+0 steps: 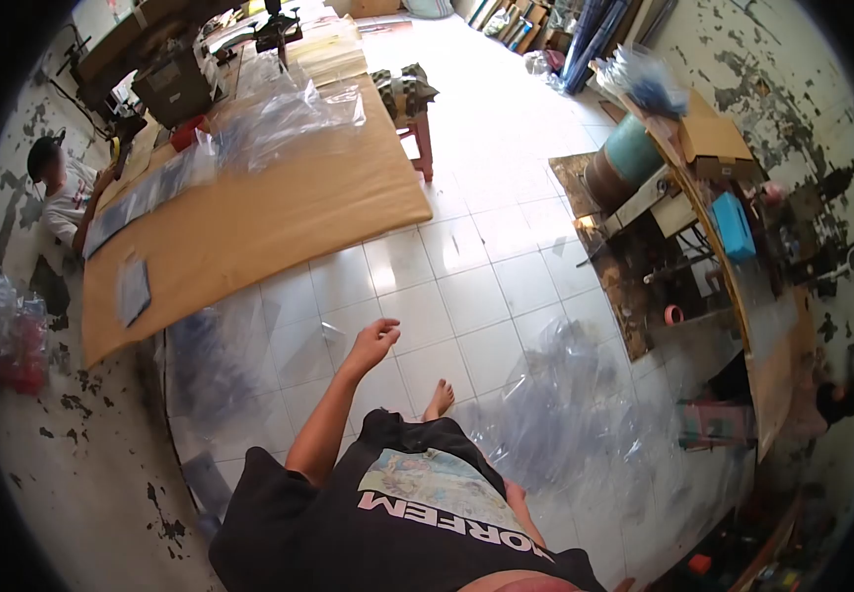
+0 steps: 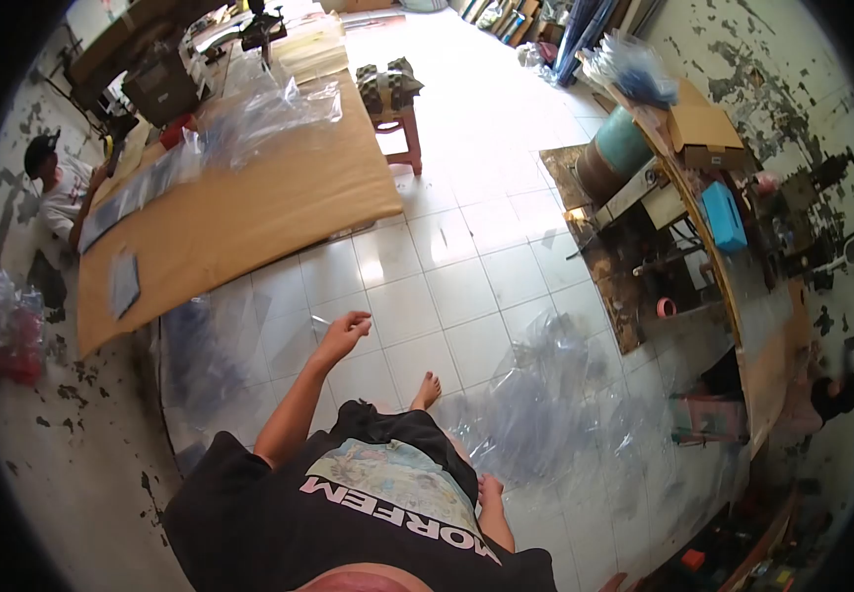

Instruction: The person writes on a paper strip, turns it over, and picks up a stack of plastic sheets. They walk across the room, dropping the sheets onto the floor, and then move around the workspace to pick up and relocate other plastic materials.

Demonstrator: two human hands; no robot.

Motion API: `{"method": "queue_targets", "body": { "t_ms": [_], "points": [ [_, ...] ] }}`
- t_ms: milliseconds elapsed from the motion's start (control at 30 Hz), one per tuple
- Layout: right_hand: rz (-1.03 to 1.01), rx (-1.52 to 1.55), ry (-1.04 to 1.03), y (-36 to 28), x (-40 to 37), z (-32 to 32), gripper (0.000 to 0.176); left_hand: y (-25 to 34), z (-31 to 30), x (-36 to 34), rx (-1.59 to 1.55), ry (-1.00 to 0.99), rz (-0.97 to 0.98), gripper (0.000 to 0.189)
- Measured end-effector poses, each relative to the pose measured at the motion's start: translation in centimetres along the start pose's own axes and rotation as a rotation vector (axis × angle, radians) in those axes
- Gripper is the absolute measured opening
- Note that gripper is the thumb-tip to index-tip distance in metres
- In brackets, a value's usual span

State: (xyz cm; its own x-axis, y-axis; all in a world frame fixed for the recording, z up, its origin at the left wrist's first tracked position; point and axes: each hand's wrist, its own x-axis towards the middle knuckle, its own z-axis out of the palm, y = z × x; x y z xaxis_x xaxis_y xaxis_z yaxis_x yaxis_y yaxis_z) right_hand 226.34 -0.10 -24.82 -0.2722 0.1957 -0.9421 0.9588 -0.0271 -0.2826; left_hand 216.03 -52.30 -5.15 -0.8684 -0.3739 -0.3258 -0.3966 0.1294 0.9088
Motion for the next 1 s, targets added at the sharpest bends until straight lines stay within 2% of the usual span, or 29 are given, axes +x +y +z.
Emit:
{"method": "queue_targets", "body": {
  "t_ms": [67,100,133,167,200,233,333,433,467,500,567,633,700,800,867,1000],
  "points": [
    [0.007,0.002,0.003,-5.5,2.4,0.5,0.026,3.8,1.7,4.0,-0.259,0.033,-0.085,0.038],
    [-0.055,0.079,0.0,-8.5,3.7,1.2,0.025,6.0,2.5,5.6,-0.265,0.042,-0.09,0.038],
    [-0.108,0.152,-0.003,-11.0,4.6,1.9,0.024,7.8,3.3,6.9,-0.415,0.09,-0.111,0.04],
    [-0.12,0.132,-0.017,-13.6,5.5,2.7,0.026,9.0,3.8,8.0,-0.561,0.143,-0.137,0.042],
    [-0.135,0.111,-0.036,-16.6,6.1,4.0,0.028,10.0,4.0,9.3,-0.64,0.102,-0.141,0.05],
    [-0.128,0.089,-0.042,-19.6,6.2,5.5,0.028,10.7,4.2,10.6,-0.644,0.125,-0.151,0.05],
    [-0.191,-0.072,-0.123,-28.6,6.8,9.1,0.027,12.1,4.6,15.1,-0.955,0.155,-0.195,0.063],
    [-0.248,-0.161,-0.172,-36.1,8.7,12.6,0.027,13.6,5.2,19.3,-1.086,0.227,-0.21,0.062],
    [-0.234,-0.173,-0.159,-38.5,9.5,13.5,0.026,13.8,5.6,20.8,-1.164,0.299,-0.209,0.053],
    [-0.225,-0.183,-0.142,-41.1,10.3,14.2,0.025,13.7,5.9,22.4,-1.178,0.311,-0.194,0.053],
    [-0.223,-0.209,-0.16,-45.0,11.6,14.8,0.024,13.0,6.6,24.9,-1.371,0.557,-0.226,0.038],
    [-0.213,-0.229,-0.175,-49.1,11.9,15.1,0.024,14.0,7.5,26.3,-1.399,0.762,-0.264,0.031],
    [-0.095,-0.232,-0.119,-53.3,12.0,16.0,0.023,14.1,8.0,27.3,-1.392,0.896,-0.308,0.028],
    [-0.122,-0.271,-0.126,-60.3,11.2,17.4,0.023,14.8,8.5,28.8,-1.314,1.082,-0.357,0.026],
    [-0.1,-0.27,-0.103,-63.8,13.9,17.5,0.023,16.1,8.5,29.6,-1.285,1.215,-0.387,0.025],
    [-0.094,-0.343,-0.125,-70.7,15.6,21.1,0.021,17.0,8.6,31.3,-1.179,1.338,-0.453,0.022]
  ]
}}
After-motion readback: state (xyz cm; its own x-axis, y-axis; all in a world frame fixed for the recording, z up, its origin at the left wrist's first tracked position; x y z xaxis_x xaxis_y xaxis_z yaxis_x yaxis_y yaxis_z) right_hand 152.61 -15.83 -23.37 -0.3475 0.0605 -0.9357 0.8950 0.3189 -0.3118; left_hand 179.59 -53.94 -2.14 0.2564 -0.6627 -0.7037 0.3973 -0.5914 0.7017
